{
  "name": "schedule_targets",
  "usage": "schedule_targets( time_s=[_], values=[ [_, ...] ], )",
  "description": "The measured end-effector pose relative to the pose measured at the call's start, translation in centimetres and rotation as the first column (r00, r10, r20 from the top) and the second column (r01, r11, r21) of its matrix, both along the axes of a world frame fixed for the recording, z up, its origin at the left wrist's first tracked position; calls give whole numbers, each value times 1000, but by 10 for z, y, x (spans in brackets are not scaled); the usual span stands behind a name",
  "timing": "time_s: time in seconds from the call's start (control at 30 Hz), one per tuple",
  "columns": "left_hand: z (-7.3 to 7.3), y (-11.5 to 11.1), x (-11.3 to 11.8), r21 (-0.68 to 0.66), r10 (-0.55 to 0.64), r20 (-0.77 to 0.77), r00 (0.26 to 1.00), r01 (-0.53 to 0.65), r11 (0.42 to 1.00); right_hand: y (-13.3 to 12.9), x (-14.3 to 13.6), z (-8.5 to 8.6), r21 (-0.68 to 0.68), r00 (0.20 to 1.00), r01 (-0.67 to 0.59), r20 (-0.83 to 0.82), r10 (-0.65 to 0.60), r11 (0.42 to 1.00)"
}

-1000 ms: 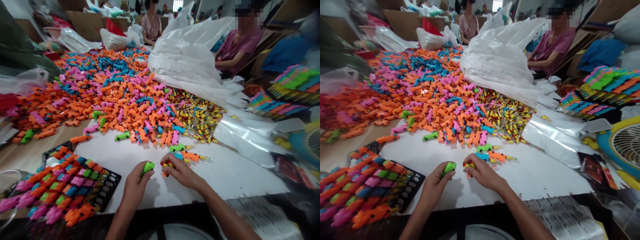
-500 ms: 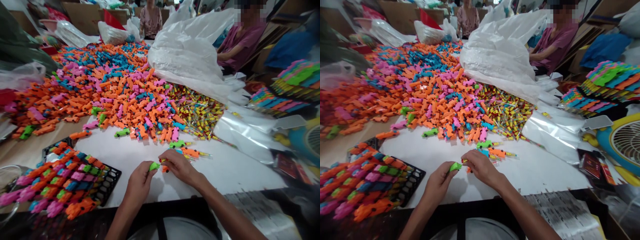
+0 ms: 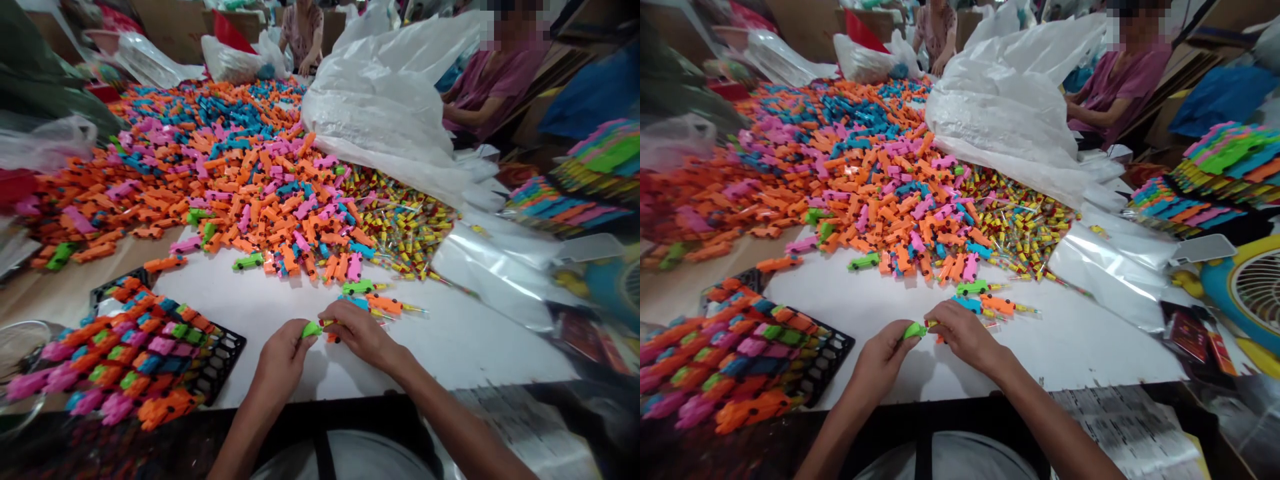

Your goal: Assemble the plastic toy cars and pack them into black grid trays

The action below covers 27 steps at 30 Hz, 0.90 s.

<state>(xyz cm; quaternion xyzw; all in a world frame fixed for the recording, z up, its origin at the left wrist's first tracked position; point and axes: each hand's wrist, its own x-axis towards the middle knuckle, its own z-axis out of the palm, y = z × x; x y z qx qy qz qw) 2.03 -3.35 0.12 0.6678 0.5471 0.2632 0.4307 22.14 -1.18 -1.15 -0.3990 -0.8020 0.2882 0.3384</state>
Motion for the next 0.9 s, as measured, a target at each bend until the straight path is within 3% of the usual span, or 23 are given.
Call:
schedule_targets(
  time_s=[0.13, 0.23, 0.3, 0.4, 0.47, 0.53, 0.67, 0.9],
  values=[
    [3, 0, 3, -83, 81, 41, 996, -78, 994, -5, -4, -5, 82, 996, -76, 63, 71, 994],
    [18, 4, 7, -108, 153, 66, 986, -146, 983, -25, -19, -14, 100, 953, -292, 118, 280, 951],
    [29, 8, 8, -94, 144, 61, 988, -138, 986, -36, -27, -16, 94, 937, -343, 108, 333, 935],
    [34, 11, 7, -74, 87, 27, 996, -84, 994, -36, -24, -8, 84, 992, -127, -16, 128, 988],
    [29, 11, 5, -91, 53, 40, 998, -49, 995, -23, -14, 0, 98, 995, 38, -100, -28, 994],
    [21, 9, 5, -117, 50, 58, 997, -43, 992, -10, -5, 5, 121, 987, 110, -127, -94, 987],
    [13, 5, 7, -128, 71, 53, 996, -63, 990, 0, 0, 5, 131, 994, 67, -96, -54, 989],
    [16, 2, 9, -125, 41, 64, 997, -33, 992, -3, -1, 5, 173, 999, -1, -39, 8, 985]
  ],
)
